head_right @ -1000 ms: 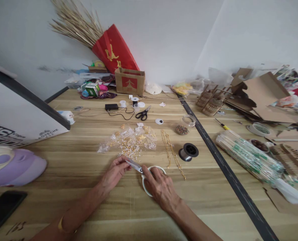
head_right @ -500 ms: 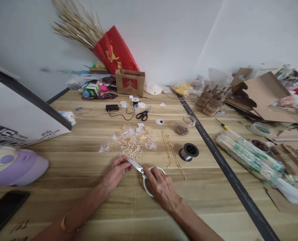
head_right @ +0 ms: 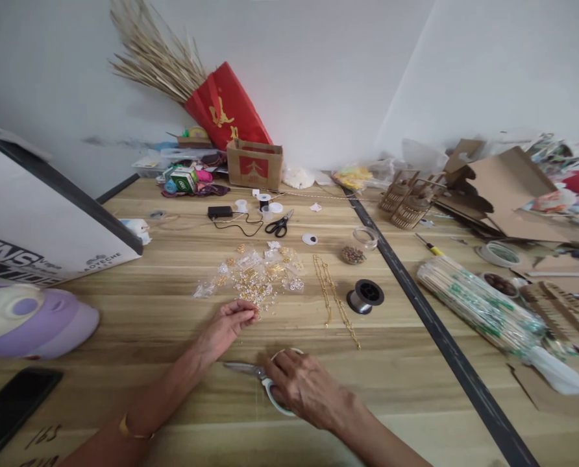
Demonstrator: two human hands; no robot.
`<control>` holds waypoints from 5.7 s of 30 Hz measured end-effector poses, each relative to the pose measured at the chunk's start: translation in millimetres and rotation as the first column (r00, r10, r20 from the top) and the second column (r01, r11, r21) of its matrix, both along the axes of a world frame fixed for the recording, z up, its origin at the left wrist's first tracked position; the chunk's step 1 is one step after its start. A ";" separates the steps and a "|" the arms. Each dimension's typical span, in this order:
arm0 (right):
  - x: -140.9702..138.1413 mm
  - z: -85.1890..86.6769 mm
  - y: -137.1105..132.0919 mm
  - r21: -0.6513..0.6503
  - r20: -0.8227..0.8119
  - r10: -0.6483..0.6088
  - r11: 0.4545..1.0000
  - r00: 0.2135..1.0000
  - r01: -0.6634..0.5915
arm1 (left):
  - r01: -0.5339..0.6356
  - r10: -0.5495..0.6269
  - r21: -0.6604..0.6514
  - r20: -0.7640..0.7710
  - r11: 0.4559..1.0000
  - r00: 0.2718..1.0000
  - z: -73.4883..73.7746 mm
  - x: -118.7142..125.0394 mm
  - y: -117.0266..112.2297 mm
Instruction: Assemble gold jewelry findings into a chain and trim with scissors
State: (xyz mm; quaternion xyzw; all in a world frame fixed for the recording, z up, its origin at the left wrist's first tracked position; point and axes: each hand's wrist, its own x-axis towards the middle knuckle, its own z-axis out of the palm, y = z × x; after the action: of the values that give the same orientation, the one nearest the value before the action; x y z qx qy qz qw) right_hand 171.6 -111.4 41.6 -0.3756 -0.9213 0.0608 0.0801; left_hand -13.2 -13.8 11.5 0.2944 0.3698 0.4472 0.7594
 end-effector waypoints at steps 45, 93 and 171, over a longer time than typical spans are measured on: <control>9.0 -10.0 81.8 -0.661 -0.577 -0.530 0.750 0.621 0.026 | 0.281 -0.191 0.202 -0.375 0.938 0.907 15.1 -5.0 2.3; 3.2 -15.2 81.6 -0.771 -0.567 -0.602 0.629 0.562 -0.104 | 0.397 0.083 0.476 -0.716 0.784 0.693 7.4 1.4 -5.3; -5.2 -23.9 80.4 -0.811 -0.584 -0.690 0.514 0.427 -0.280 | 0.365 -0.132 0.344 -0.546 0.865 0.827 7.5 -1.7 -1.5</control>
State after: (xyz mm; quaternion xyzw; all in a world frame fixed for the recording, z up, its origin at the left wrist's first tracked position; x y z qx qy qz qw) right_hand 166.5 -31.0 17.7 -0.4046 -0.5210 0.6582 0.3628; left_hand -14.9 -15.3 18.9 0.6092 0.4036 0.3193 0.6033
